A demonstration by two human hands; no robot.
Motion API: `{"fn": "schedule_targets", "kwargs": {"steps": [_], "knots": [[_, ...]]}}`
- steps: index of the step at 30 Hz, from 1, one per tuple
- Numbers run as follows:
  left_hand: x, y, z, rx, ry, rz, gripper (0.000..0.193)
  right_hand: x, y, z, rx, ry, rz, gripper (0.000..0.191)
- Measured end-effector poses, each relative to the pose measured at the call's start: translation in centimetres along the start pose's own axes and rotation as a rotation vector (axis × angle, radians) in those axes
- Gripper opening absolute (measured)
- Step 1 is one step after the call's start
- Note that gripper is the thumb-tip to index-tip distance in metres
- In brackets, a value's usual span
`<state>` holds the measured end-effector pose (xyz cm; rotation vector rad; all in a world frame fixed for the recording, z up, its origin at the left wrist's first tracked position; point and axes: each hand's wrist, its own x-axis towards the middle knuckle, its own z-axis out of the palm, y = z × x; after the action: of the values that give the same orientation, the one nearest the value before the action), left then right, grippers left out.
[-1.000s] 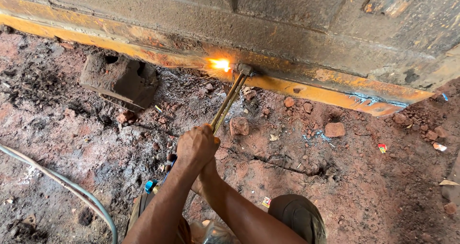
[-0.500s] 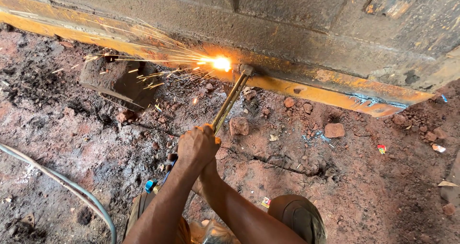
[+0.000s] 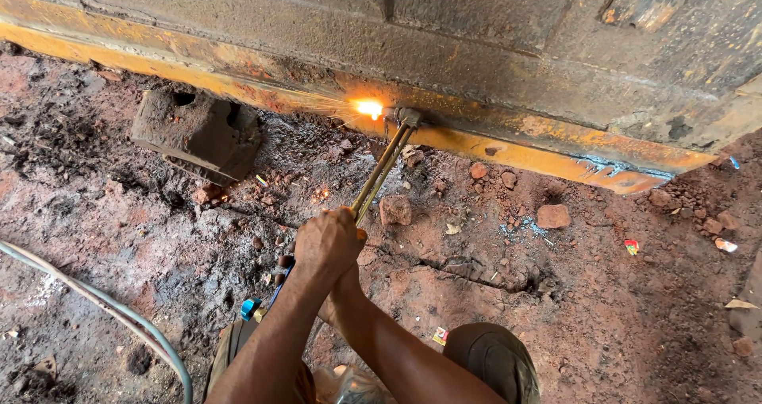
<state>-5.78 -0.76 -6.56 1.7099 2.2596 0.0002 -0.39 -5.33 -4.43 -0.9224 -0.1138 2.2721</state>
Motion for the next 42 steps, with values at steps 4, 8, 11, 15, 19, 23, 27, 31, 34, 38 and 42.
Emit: {"fn": "schedule_targets", "kwargs": {"steps": [4,8,11,15,19,23,27,31,34,38,42], "knots": [[-0.2,-0.1,-0.7,-0.029,-0.11,0.001,0.032,0.1,0.0,-0.1,0.004,-0.03,0.015,0.087],[-0.4,0.0,-1.4,-0.077,-0.136,-0.028,0.033,0.1,0.1,-0.1,-0.001,-0.035,0.01,0.09],[-0.4,0.0,-1.3,-0.053,-0.125,-0.016,0.033,0.1,0.1,-0.2,-0.006,-0.034,0.008,0.092],[-0.1,0.0,-0.6,0.003,-0.105,-0.011,0.033,0.1,0.1,-0.3,-0.012,-0.037,0.008,0.096],[0.0,0.3,-0.1,0.029,-0.074,-0.031,0.036,0.0,0.0,-0.3,-0.02,-0.038,0.0,0.099],[0.0,0.4,-0.4,-0.016,-0.137,-0.058,0.036,-0.2,-0.2,-0.2,-0.033,-0.047,-0.005,0.102],[-0.1,0.4,-0.5,0.007,-0.138,-0.039,0.032,-0.9,-0.5,0.0,-0.079,-0.089,-0.013,0.105],[-0.1,0.3,-0.2,0.057,-0.084,-0.018,0.032,-1.8,-0.9,0.3,-0.145,-0.16,-0.019,0.108],[0.0,0.1,-0.4,0.032,-0.074,-0.024,0.034,-2.2,-1.0,0.6,-0.183,-0.2,-0.019,0.11],[0.0,-0.5,-1.1,-0.015,-0.148,-0.001,0.032,-2.5,-1.0,0.9,-0.203,-0.221,-0.017,0.114],[-0.1,-0.2,-1.5,-0.016,-0.101,-0.004,0.031,-2.2,-0.9,0.7,-0.205,-0.191,-0.013,0.108]]}}
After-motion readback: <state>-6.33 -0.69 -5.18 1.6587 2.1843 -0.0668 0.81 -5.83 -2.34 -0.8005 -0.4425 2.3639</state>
